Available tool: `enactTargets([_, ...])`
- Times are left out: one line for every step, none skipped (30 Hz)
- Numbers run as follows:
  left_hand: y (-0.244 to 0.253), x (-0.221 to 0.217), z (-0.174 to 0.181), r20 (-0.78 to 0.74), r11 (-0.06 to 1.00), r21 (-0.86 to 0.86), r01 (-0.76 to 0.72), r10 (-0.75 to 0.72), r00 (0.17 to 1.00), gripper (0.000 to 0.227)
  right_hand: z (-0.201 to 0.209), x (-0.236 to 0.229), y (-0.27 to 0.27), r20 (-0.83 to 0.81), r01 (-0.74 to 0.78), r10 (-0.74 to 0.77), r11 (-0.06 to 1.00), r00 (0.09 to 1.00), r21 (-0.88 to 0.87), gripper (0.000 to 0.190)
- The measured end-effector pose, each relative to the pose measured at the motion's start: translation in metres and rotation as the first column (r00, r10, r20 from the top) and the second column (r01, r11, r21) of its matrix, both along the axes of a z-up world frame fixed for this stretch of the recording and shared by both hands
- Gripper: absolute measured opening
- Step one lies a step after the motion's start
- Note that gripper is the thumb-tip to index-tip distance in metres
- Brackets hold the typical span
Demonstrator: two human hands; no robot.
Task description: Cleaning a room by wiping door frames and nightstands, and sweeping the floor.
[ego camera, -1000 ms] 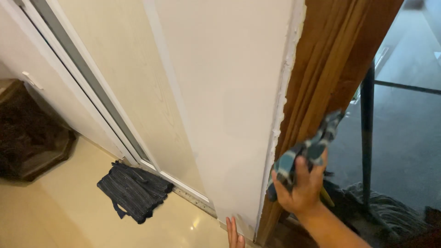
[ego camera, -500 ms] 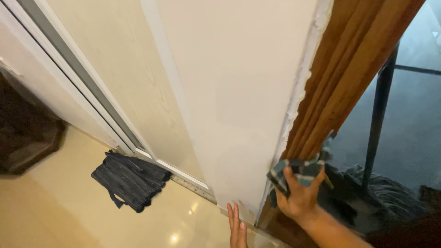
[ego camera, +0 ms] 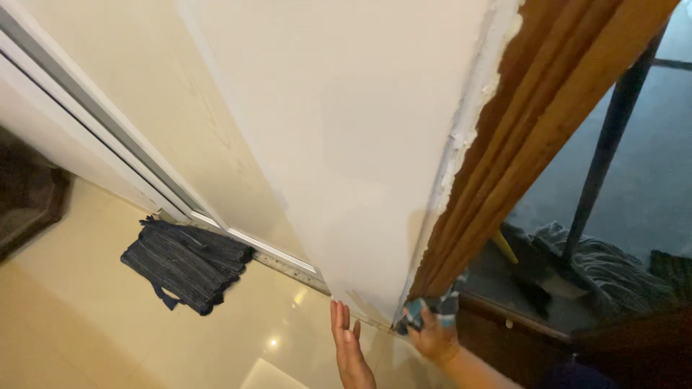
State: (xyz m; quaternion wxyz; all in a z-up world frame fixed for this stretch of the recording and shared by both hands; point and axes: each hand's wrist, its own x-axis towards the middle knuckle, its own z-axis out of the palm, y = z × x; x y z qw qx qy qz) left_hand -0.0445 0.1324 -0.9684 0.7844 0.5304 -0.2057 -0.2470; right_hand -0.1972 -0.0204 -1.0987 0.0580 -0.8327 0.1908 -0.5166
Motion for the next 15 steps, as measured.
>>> enactTargets([-0.001, 0.001, -0.007, -0.001, 1.000, 0.005, -0.006, 0.006, 1.000, 0.080, -0.025, -0.003, 0.013, -0.137, 0.095, -0.096, 0.995, 0.986, -0.015, 0.061])
enactTargets([-0.004, 0.002, -0.011, 0.004, 1.000, 0.006, 0.000, 0.000, 1.000, 0.080, -0.030, -0.008, 0.013, -0.132, 0.101, -0.102, 0.995, 0.986, -0.014, 0.061])
enactTargets([-0.005, 0.003, -0.016, 0.013, 1.000, 0.000, 0.003, -0.003, 1.000, 0.080, -0.037, -0.011, 0.015, -0.333, 0.056, -0.080, 0.995, 0.939, -0.082, 0.058])
enactTargets([-0.006, 0.004, -0.021, 0.021, 1.000, -0.006, 0.007, -0.007, 1.000, 0.080, -0.044, -0.015, 0.017, -0.521, -0.001, -0.071, 0.990, 0.850, -0.138, 0.055])
enactTargets([-0.004, 0.001, -0.014, 0.022, 1.000, 0.001, 0.012, -0.012, 1.000, 0.080, -0.028, -0.011, 0.020, -0.521, 0.004, -0.072, 0.991, 0.851, -0.131, 0.055])
enactTargets([-0.002, -0.002, -0.006, 0.016, 1.000, -0.002, 0.010, -0.010, 1.000, 0.080, -0.012, -0.006, 0.021, -0.417, 0.069, -0.062, 0.998, 0.907, 0.001, 0.056])
enactTargets([-0.004, -0.003, 0.002, 0.010, 1.000, -0.011, 0.007, -0.007, 1.000, 0.080, 0.006, 0.000, 0.018, -0.307, 0.119, -0.073, 0.984, 0.949, 0.133, 0.060])
enactTargets([-0.007, -0.002, 0.001, 0.011, 1.000, -0.011, 0.013, -0.013, 1.000, 0.080, 0.002, 0.000, 0.006, -0.306, 0.124, -0.078, 0.983, 0.949, 0.134, 0.060])
enactTargets([-0.009, -0.002, 0.000, -0.001, 1.000, -0.011, -0.001, 0.001, 1.000, 0.079, -0.001, -0.004, -0.004, 0.076, -0.163, 0.144, 0.866, 0.987, 0.473, 0.057])
enactTargets([-0.010, -0.002, -0.001, -0.014, 1.000, -0.012, -0.015, 0.014, 1.000, 0.077, -0.004, -0.007, -0.014, 0.494, -0.506, 0.204, 0.602, 0.845, 0.618, 0.057])
enactTargets([-0.012, -0.005, 0.003, -0.021, 1.000, -0.010, -0.011, 0.010, 1.000, 0.077, 0.012, -0.026, -0.028, 0.488, -0.499, 0.200, 0.603, 0.850, 0.622, 0.057])
enactTargets([-0.013, -0.007, 0.007, -0.024, 1.000, -0.022, -0.004, 0.004, 1.000, 0.075, 0.028, -0.035, -0.036, 0.501, -0.489, 0.207, 0.689, 0.841, 0.535, 0.062])
enactTargets([-0.014, -0.007, 0.011, -0.023, 1.000, -0.031, 0.001, -0.002, 1.000, 0.072, 0.045, -0.033, -0.037, 0.515, -0.473, 0.216, 0.763, 0.829, 0.440, 0.067])
enactTargets([-0.014, -0.010, 0.012, -0.025, 1.000, -0.028, 0.005, -0.006, 1.000, 0.072, 0.133, 0.001, -0.043, 0.528, -0.449, 0.228, 0.827, 0.818, 0.338, 0.074])
enactTargets([-0.016, -0.011, 0.013, -0.012, 0.999, -0.039, 0.009, -0.010, 1.000, 0.070, 0.231, 0.020, -0.032, 0.542, -0.421, 0.246, 0.879, 0.804, 0.225, 0.081])
